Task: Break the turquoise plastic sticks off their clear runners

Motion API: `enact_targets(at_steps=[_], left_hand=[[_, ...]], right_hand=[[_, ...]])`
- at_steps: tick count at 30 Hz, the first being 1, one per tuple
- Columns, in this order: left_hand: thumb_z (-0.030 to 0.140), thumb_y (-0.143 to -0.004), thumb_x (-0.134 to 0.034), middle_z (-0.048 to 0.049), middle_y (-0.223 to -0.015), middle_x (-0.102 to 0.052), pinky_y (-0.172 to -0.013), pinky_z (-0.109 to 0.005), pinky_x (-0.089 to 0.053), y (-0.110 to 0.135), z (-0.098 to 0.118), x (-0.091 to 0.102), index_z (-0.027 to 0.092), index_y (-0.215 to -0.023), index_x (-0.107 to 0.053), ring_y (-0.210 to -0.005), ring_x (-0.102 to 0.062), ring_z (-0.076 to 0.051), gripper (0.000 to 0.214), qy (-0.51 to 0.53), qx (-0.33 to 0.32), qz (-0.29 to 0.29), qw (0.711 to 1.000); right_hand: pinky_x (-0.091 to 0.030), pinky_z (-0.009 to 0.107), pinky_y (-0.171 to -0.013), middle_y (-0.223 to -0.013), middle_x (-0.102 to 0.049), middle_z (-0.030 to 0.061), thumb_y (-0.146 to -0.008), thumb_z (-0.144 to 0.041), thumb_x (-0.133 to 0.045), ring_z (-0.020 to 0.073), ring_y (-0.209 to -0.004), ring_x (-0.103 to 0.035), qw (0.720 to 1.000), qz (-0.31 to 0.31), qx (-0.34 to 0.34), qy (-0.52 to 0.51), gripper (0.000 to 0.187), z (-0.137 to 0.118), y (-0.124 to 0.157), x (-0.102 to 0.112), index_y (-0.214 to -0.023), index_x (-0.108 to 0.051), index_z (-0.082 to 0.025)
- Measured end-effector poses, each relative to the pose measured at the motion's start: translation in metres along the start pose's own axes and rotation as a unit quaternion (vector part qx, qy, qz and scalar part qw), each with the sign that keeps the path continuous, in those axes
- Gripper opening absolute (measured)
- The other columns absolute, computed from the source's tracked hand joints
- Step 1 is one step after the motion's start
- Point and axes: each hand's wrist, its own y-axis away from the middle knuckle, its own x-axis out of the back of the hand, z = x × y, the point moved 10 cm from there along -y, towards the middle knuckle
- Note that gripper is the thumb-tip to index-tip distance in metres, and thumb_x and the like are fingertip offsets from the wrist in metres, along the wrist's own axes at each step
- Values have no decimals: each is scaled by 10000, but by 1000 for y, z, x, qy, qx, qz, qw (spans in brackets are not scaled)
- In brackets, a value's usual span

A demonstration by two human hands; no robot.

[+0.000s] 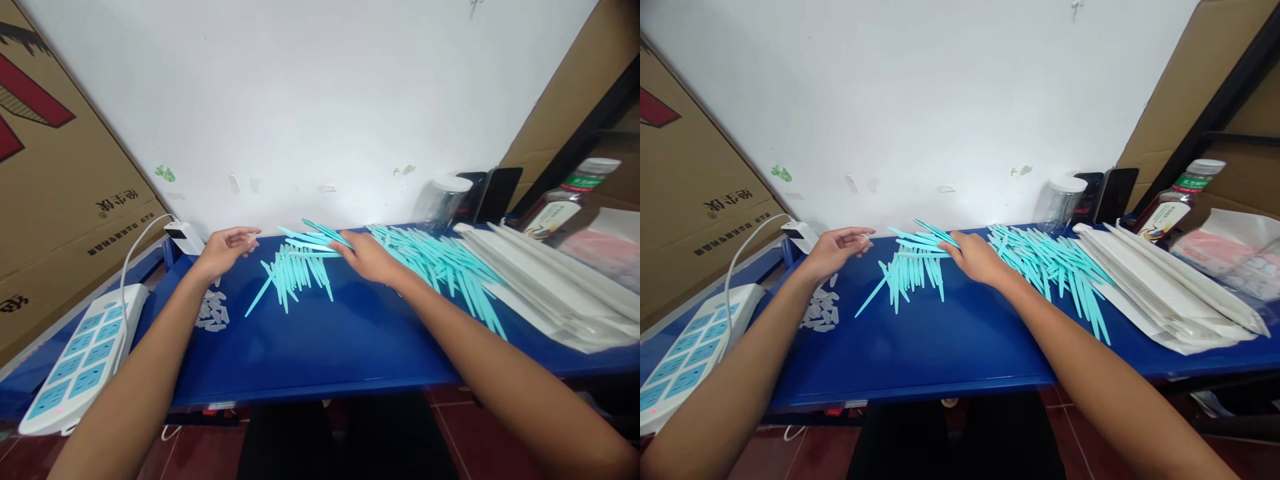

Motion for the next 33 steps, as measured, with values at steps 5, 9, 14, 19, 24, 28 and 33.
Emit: enact_targets(at_steps=[5,9,14,19,24,28,33], left_hand=[[492,-637,-963,-137,-916,-801,-796,-342,-595,10,-1,-36,130,-990,-745,-889,-766,-243,550,145,46,5,988],[460,-654,-963,-119,-867,-798,-734,-307,-580,13,-6,-48,138,-946,-745,-812,-754,-210,487,171,55,-4,984],[461,-686,-944,-140,-991,-808,-722,-308,-570,15,-3,-59,146,-981,-777,-804,-742,-195,462,177,46,-31,983],[472,-689,-941,-134,-977,-810,-673,-301,-546,15,3,-56,159,-1022,-773,-785,-749,-210,488,135,20,-26,990],[513,-725,-909,-156,-1020,-810,-660,-300,-534,16,8,-54,156,-1048,-785,-782,-744,-213,498,86,-6,-24,996],[530,-706,-916,-157,-1008,-815,-667,-307,-544,16,8,-53,156,-1033,-805,-765,-736,-208,510,87,-3,-20,996],[489,-714,-924,-161,-1046,-815,-684,-311,-552,15,3,-53,146,-1058,-807,-762,-729,-197,500,106,13,-25,994]], right_hand=[[-230,332,-582,-628,-462,-7,-1093,-521,-413,182,-561,-401,1000,6,7,-11,424,1,0,-1,-782,-315,-251],[-224,339,-580,-614,-460,-7,-1094,-533,-402,184,-551,-409,1000,7,6,-11,430,2,-1,-2,-780,-325,-250],[-232,339,-588,-619,-472,-3,-1091,-537,-404,188,-565,-424,1000,6,2,-11,435,5,-1,-3,-773,-333,-248],[-233,335,-588,-621,-465,-6,-1089,-549,-401,187,-569,-415,1000,-2,5,-15,446,8,-2,-6,-768,-325,-249],[-235,332,-591,-624,-454,-9,-1086,-572,-390,189,-570,-420,1000,-14,5,-19,458,9,-1,-8,-767,-321,-250],[-232,333,-599,-631,-454,-6,-1087,-568,-385,194,-578,-422,1000,-19,5,-18,457,8,-1,-8,-763,-320,-251],[-237,330,-604,-633,-455,-9,-1086,-566,-393,192,-582,-430,1000,-19,1,-13,453,11,-2,-7,-771,-320,-250]])
